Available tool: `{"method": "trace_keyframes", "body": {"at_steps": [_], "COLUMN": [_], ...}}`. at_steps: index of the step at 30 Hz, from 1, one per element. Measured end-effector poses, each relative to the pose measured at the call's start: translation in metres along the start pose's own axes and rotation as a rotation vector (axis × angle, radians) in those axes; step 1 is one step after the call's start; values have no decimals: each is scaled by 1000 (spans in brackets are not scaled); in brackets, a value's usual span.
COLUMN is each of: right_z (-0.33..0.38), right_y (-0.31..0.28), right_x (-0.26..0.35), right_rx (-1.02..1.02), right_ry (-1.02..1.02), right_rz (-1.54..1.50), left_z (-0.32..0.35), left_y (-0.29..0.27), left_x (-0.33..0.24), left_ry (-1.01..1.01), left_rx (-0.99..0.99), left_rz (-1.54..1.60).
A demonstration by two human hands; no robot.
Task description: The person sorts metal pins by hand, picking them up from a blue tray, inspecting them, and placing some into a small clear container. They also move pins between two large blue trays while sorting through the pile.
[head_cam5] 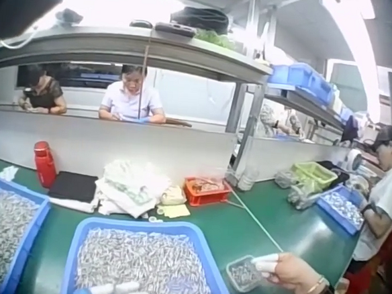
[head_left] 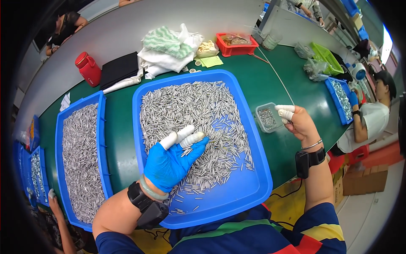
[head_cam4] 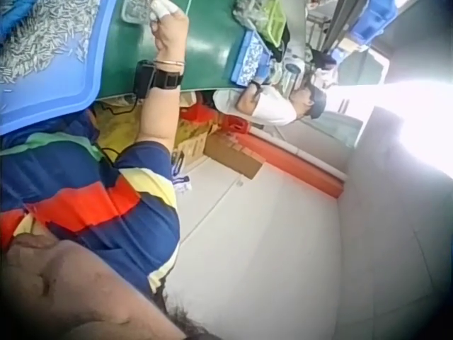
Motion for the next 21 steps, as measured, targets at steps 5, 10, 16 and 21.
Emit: {"method": "trace_keyframes", "body": {"at_steps": [5,10,16,21], "right_z": [0,-13,-18,-13], "right_y": [14,96,177,196], "right_x": [8,26,39,38], "right_rx": [148,622,755,700], "right_ry": [-28,55,138,172], "right_rz": [-264,-590,-568,-405], "left_z": [1,4,1,-1], "left_y": [-5,-18,-5,-8], "left_x": [1,2,6,6], "left_ry": [-25,-28,-35,-25], "left_rx": [-6,24,-44,-81], "left_rz": [26,121,130,220]}}
Point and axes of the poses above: each hand's wrist, its own z-axis away from the middle knuckle, its own y-axis out of the palm, x = y × z, the point moved 1 cm from there along -z, towards the middle knuckle, and after that the axes turned 8 degrees about x, right-handed, at the moved point
